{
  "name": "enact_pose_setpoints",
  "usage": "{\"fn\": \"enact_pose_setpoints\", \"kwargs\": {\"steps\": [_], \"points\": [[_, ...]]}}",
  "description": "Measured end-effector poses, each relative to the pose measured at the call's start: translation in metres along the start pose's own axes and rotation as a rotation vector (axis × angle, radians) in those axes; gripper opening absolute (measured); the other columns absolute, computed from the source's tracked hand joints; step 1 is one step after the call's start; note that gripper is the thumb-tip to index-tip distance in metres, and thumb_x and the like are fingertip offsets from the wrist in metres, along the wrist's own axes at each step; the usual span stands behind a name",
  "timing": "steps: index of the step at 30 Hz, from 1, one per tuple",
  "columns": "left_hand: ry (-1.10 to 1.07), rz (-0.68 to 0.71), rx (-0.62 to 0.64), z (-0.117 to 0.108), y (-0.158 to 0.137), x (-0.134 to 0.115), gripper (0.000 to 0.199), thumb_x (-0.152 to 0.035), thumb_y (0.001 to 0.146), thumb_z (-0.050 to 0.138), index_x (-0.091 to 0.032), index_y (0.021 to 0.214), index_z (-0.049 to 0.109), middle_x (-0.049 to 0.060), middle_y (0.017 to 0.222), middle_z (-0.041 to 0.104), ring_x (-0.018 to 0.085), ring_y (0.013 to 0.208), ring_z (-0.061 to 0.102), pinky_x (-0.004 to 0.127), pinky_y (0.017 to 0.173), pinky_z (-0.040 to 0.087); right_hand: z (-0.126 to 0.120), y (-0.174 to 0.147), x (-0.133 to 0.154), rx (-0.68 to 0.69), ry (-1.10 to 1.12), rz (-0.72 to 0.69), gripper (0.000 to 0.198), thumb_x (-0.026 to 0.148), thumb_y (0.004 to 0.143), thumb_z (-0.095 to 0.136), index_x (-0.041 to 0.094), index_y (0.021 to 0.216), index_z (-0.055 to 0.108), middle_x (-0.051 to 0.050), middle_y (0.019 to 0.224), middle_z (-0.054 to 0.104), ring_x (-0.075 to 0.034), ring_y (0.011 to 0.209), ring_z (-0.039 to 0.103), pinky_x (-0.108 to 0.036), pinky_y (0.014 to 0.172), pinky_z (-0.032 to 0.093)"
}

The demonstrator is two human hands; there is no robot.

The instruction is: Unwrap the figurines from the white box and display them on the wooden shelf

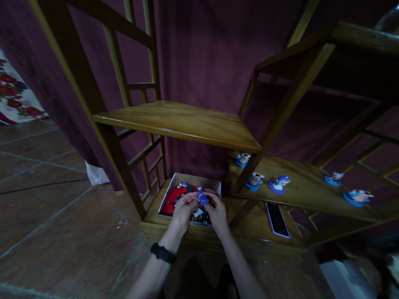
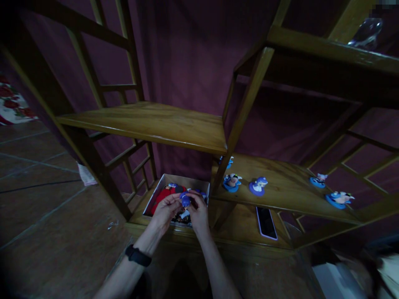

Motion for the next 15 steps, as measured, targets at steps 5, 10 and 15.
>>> {"fn": "enact_pose_setpoints", "kwargs": {"steps": [5, 10, 15], "points": [[0.016, -0.013, -0.08, 0.0, 0.001, 0.006, 0.032, -0.019, 0.054, 0.078, -0.011, 0.082, 0.067, 0.007, 0.074, 0.07, 0.014, 0.065, 0.064, 0.027, 0.07, 0.05, 0.001, 0.0, 0.0, -0.038, -0.025, 0.061, 0.026, 0.024, 0.07, 0.063, 0.023, 0.097, 0.064, -0.004, 0.107, 0.062, -0.02, 0.098, 0.057, -0.032, 0.088, 0.045], [0.001, -0.066, -0.093, -0.001, 0.002, 0.01, 0.033, -0.018, 0.052, 0.08, -0.011, 0.082, 0.067, 0.007, 0.074, 0.07, 0.014, 0.066, 0.064, 0.028, 0.07, 0.051, 0.001, 0.0, -0.007, -0.063, 0.032, 0.174, 0.026, 0.03, 0.072, 0.061, 0.022, 0.097, 0.063, -0.003, 0.097, 0.067, -0.019, 0.089, 0.061, -0.033, 0.085, 0.047], [-0.066, -0.163, -0.112, -0.003, 0.003, 0.009, 0.024, -0.012, 0.057, 0.077, -0.012, 0.079, 0.067, 0.005, 0.073, 0.069, 0.013, 0.066, 0.064, 0.026, 0.07, 0.053, 0.003, -0.002, -0.013, -0.072, 0.147, 0.294, 0.029, 0.037, 0.071, 0.063, 0.02, 0.095, 0.065, -0.003, 0.095, 0.07, -0.02, 0.09, 0.062, -0.035, 0.086, 0.047]]}}
Point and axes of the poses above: each hand's wrist, its own y-axis towards the middle knuckle, its own z-axis out of the palm, x = y × z, the point moved 2 cm from there along y, towards the middle knuckle
